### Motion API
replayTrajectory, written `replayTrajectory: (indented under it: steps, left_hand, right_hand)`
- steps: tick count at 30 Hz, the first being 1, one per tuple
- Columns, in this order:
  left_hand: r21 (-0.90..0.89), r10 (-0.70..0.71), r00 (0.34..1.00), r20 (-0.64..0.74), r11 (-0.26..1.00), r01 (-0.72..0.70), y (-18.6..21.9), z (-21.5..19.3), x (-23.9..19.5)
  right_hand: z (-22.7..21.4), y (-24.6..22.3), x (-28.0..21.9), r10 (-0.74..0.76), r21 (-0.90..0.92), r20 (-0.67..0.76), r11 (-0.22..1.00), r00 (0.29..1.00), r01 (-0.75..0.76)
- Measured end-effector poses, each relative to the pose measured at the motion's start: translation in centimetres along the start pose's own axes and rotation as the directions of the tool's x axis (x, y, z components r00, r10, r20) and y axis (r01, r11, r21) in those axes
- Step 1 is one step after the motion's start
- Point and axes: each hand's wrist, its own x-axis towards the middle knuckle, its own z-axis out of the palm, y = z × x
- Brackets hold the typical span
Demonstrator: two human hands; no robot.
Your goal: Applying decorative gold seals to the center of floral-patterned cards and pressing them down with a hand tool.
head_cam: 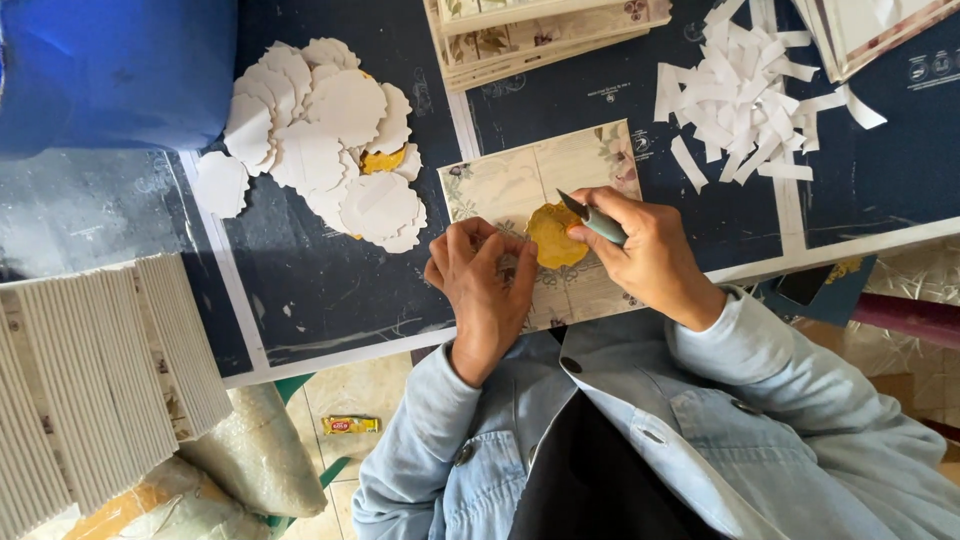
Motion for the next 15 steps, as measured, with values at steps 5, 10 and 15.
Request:
replayTrajectory:
  steps: [5,10,15]
  left_hand:
    - [0.062,0.021,1.0,-0.011,0.998,-0.02,0.0,0.1,-0.1]
    - [0.062,0.017,1.0,-0.002,0.998,-0.017,0.1,0.0,0.1]
    - [0.113,0.025,1.0,0.015,0.993,-0.027,-0.1,0.1,0.0]
  right_hand:
    - [0.5,0.0,0.2,-0.006,-0.064,0.017,0.998,1.0,0.007]
    - [1.2,1.4,-0.2,0.05,-0.146,0.011,0.988,0.999,-0.048]
    - [1.3,1.5,-0.2,0.077,-0.221,0.08,0.974,0.994,-0.058]
